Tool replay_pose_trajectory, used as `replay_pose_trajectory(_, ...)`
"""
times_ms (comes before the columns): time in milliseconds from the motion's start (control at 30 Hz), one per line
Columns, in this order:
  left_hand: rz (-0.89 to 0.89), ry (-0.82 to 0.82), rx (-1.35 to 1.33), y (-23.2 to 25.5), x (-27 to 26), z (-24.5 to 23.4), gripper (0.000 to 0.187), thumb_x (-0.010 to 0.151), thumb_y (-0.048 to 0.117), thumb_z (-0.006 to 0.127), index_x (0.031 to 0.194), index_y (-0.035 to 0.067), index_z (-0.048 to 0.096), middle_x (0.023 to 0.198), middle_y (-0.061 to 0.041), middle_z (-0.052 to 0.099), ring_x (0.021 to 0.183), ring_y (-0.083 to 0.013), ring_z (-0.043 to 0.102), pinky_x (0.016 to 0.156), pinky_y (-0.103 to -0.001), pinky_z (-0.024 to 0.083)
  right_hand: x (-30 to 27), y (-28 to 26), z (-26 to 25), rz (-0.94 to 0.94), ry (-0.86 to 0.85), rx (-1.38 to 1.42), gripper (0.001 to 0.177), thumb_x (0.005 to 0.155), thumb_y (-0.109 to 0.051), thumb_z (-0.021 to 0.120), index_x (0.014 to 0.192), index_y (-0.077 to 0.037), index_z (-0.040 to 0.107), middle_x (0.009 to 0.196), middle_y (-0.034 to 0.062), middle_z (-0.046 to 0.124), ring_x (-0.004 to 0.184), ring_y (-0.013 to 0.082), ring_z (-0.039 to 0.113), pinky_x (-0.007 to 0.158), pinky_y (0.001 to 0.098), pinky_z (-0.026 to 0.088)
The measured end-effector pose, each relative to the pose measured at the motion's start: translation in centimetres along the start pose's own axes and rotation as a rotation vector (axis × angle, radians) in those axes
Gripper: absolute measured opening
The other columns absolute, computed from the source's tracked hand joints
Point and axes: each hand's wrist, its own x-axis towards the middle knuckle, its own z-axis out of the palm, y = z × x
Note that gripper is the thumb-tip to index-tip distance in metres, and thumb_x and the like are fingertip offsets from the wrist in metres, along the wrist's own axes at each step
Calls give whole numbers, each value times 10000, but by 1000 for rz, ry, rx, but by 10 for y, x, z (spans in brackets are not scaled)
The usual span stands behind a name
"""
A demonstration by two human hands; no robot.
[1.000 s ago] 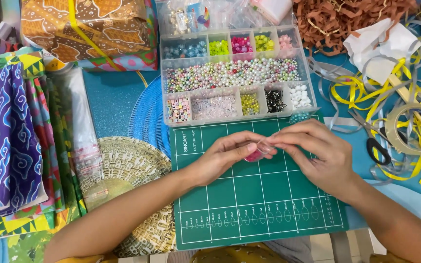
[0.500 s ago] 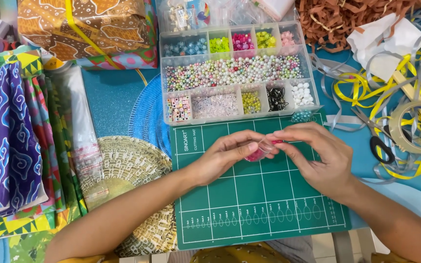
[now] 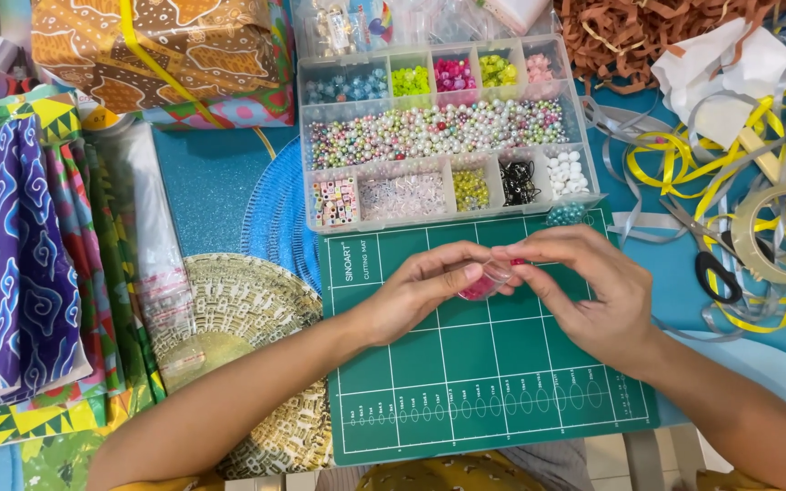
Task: Picking various colored beads from a multi-compartment organizer and placing them into small plastic bags.
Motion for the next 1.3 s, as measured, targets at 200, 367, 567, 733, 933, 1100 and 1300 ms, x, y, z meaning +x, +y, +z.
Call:
replay_pose_trajectory(200,-21,-2,4,4,1,2,303,1120,215,509,1357,43,586,1321,-152,665,1252,-280,645,1177,-432,484,-1,4,-2,331,-67,346,268,968,-84,663,1222,-14,617,1124,135,767,1094,231,769,1004,325,608)
replay_pose_trajectory(367,-15,-7,2,3,1,2,305,1123,217,506,1359,41,583,1332,-154,658,1256,-285,644,1183,-434,481,-3,7,-1,440,-71,458,286,971,-94,645,1244,-14,609,1145,143,761,1124,240,758,1028,330,595)
replay_pose_trajectory(567,-23,10,-34,-2,0,-1,322,1114,208,527,1385,39,570,1309,-157,669,1250,-299,650,1176,-429,479,-3,6,-1,416,-104,439,290,976,-95,642,1258,-29,617,1172,119,761,1153,230,749,1047,330,586)
replay_pose_trajectory(733,-27,20,-33,-1,1,0,331,1105,211,534,1377,24,568,1319,-164,663,1240,-306,657,1158,-422,495,3,-2,-2,444,-135,469,303,994,-98,598,1286,-19,607,1223,140,755,1206,251,738,1053,329,599)
replay_pose_trajectory(933,-20,3,-22,3,1,2,315,1115,224,522,1348,24,592,1306,-144,665,1245,-278,647,1174,-413,484,2,-2,0,413,-143,431,326,1019,-128,566,1329,-32,593,1288,122,725,1270,247,699,1102,345,568)
replay_pose_trajectory(1100,-7,-2,-12,2,1,2,306,1117,222,523,1348,33,587,1284,-154,674,1242,-276,650,1170,-411,483,-2,2,1,282,-150,290,327,1034,-133,564,1345,-46,615,1303,88,711,1285,225,642,1102,356,539)
replay_pose_trajectory(1300,-5,-5,-18,0,0,0,340,1114,229,522,1376,16,567,1341,-170,652,1245,-297,651,1163,-421,494,-2,1,1,230,-160,219,313,1048,-136,542,1336,-45,625,1309,86,705,1290,230,633,1092,362,542)
